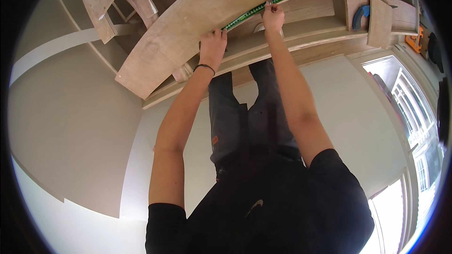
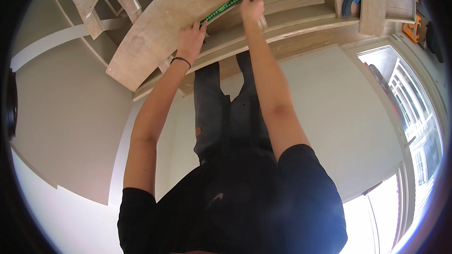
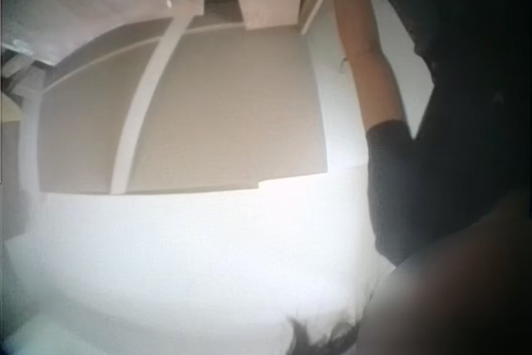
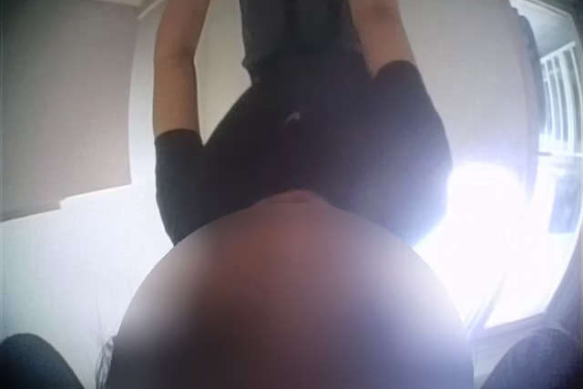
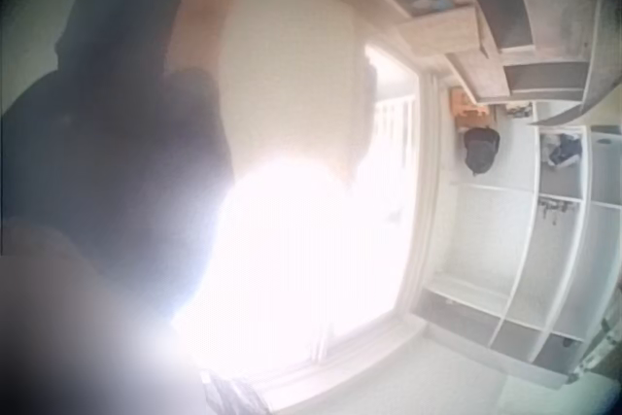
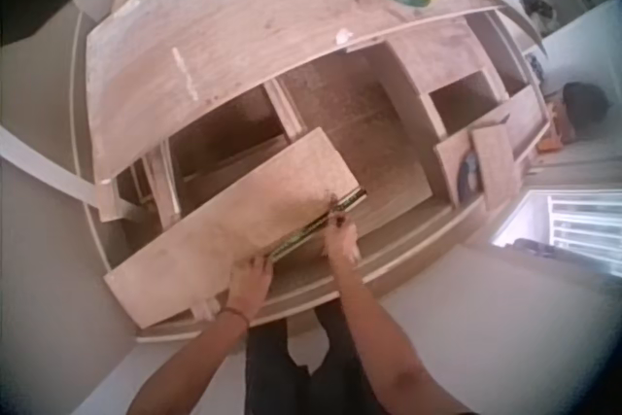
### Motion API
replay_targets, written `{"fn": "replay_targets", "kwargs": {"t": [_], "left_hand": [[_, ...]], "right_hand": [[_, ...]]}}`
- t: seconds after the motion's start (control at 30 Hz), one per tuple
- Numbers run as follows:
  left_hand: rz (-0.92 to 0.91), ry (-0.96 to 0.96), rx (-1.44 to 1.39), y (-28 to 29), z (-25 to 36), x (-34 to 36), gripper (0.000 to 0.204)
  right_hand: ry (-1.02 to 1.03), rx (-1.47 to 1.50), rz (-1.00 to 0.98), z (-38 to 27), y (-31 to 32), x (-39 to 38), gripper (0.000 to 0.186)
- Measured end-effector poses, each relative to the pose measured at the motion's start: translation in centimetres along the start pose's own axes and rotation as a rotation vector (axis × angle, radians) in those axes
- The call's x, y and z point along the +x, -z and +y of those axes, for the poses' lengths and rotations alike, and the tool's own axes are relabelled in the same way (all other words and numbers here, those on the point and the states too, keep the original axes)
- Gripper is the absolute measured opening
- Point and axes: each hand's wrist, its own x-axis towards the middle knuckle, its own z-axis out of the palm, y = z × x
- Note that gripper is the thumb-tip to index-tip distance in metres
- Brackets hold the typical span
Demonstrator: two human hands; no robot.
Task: The person measures a wooden board with a tape measure, marks it with a pencil, and then uses a hand saw to cut the board along the marked line. The person handles the board and tools directly without visible power tools.
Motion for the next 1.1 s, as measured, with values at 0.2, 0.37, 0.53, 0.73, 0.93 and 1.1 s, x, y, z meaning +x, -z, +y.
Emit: {"fn": "replay_targets", "kwargs": {"t": [0.2, 0.37, 0.53, 0.73, 0.93, 1.1], "left_hand": [[-0.018, -0.01, 0.063, -0.2, 0.4, -0.2, 0.041], [-0.039, 0.011, 0.07, -0.2, 0.7, -0.1, 0.041], [-0.068, -0.007, 0.107, -0.2, 0.7, 0.1, 0.049], [-0.049, -0.036, 0.115, -0.2, 0.3, -0.3, 0.05], [0.005, -0.05, 0.094, -0.1, -0.2, -0.6, 0.05], [0.01, -0.029, 0.076, -0.3, -0.1, -0.5, 0.047]], "right_hand": [[0.016, -0.145, -0.128, 0.6, -0.3, 1.4, 0.026], [0.268, -0.172, -0.018, 0.8, 0.3, 0.1, 0.022], [0.527, -0.15, -0.058, 1.5, 1.9, -3.9, 0.015], [0.615, -0.167, -0.206, 2.3, 2.3, -8.2, 0.012], [0.659, -0.199, -0.274, 2.5, 1.4, -9.8, 0.012], [0.649, -0.191, -0.324, 2.9, 0.5, -10.0, 0.012]]}}
